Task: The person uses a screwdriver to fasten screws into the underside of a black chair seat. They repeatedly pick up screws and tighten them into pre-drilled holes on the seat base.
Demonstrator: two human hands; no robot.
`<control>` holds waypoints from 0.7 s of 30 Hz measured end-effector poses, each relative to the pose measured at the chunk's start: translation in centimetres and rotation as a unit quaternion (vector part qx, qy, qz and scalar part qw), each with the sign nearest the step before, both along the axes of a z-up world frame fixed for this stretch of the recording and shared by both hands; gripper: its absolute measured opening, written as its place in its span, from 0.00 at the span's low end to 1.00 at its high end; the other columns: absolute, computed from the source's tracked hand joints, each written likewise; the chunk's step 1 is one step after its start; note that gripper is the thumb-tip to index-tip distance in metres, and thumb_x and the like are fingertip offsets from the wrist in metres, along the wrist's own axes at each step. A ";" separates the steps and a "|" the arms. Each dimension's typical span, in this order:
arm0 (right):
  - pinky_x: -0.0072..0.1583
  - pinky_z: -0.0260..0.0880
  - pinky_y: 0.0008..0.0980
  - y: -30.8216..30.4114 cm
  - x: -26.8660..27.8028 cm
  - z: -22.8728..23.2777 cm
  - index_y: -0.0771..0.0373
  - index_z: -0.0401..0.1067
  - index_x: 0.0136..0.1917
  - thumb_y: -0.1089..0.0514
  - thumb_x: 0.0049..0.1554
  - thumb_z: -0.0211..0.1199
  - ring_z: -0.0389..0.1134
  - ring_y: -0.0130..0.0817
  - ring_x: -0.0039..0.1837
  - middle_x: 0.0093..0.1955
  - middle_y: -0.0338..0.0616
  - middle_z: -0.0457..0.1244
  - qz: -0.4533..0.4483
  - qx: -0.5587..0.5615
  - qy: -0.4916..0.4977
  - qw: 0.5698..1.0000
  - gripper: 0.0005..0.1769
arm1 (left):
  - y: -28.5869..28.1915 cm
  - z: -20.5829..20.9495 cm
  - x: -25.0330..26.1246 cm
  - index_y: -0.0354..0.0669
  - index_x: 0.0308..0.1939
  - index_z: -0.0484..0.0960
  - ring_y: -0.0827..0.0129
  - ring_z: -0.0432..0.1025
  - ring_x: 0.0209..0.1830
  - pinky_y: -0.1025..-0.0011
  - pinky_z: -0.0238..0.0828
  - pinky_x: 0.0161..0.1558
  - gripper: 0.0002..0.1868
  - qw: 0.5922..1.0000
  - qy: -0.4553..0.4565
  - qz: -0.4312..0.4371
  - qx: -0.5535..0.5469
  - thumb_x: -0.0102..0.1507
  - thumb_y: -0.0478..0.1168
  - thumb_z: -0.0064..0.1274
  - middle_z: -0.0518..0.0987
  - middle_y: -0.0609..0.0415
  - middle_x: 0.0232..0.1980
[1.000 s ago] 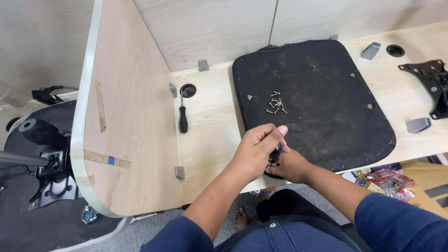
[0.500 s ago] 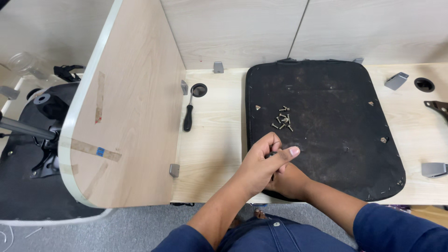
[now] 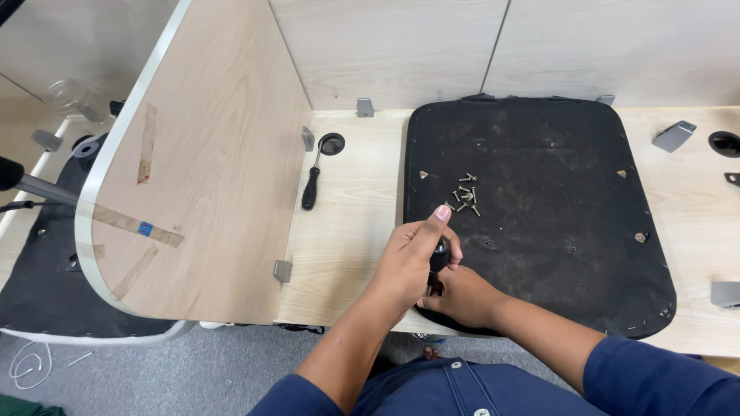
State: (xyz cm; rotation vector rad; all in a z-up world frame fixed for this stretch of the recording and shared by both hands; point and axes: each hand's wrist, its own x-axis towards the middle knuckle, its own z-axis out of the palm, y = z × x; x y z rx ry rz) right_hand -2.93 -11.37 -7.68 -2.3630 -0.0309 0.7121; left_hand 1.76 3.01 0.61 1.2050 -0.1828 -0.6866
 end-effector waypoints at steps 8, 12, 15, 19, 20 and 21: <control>0.51 0.72 0.37 0.2 -0.3 0.1 0.64 0.73 0.46 0.52 0.53 0.67 0.71 0.38 0.45 0.41 0.45 0.70 -0.003 0.024 -0.027 0.999 0.14 | 0.2 -0.5 -0.9 0.49 0.26 0.67 0.81 0.61 0.17 0.79 0.56 0.18 0.22 1.000 -0.002 0.008 -0.004 0.65 0.56 0.54 0.69 0.60 0.20; 0.52 0.72 0.38 0.1 -0.3 0.6 0.65 0.73 0.47 0.52 0.53 0.68 0.72 0.40 0.47 0.43 0.48 0.70 -0.002 0.007 0.014 1.000 0.15 | 0.4 -0.5 -1.5 0.51 0.27 0.64 0.84 0.62 0.19 0.82 0.62 0.21 0.22 0.999 -0.020 0.021 -0.012 0.64 0.50 0.60 0.69 0.62 0.20; 0.57 0.72 0.34 0.2 -0.1 0.8 0.62 0.72 0.53 0.54 0.50 0.69 0.73 0.36 0.54 0.50 0.44 0.71 -0.005 0.083 -0.046 0.995 0.19 | 0.5 -0.5 -1.5 0.50 0.26 0.69 0.81 0.61 0.19 0.81 0.56 0.19 0.19 0.999 -0.038 0.010 0.036 0.61 0.51 0.61 0.72 0.61 0.21; 0.58 0.73 0.34 0.2 -0.2 0.5 0.62 0.73 0.54 0.53 0.52 0.68 0.74 0.36 0.58 0.53 0.45 0.71 -0.014 0.091 -0.035 0.995 0.18 | 0.7 -0.6 -1.7 0.44 0.25 0.77 0.80 0.66 0.28 0.78 0.64 0.31 0.19 0.998 -0.060 -0.028 0.017 0.63 0.51 0.61 0.73 0.63 0.28; 0.58 0.73 0.35 0.2 -0.4 0.3 0.62 0.74 0.53 0.53 0.51 0.68 0.74 0.36 0.57 0.52 0.45 0.71 -0.031 0.105 -0.024 0.994 0.18 | 0.7 -0.6 -1.9 0.44 0.26 0.79 0.80 0.67 0.29 0.78 0.64 0.34 0.19 0.998 -0.050 -0.039 0.013 0.64 0.52 0.59 0.75 0.62 0.27; 0.59 0.73 0.35 -0.1 -0.4 0.3 0.62 0.75 0.52 0.54 0.51 0.68 0.75 0.37 0.57 0.51 0.46 0.72 -0.044 0.115 -0.015 0.992 0.17 | 0.5 -0.5 -1.8 0.44 0.26 0.80 0.79 0.68 0.30 0.77 0.64 0.36 0.19 0.998 -0.043 -0.046 0.005 0.65 0.53 0.57 0.76 0.60 0.27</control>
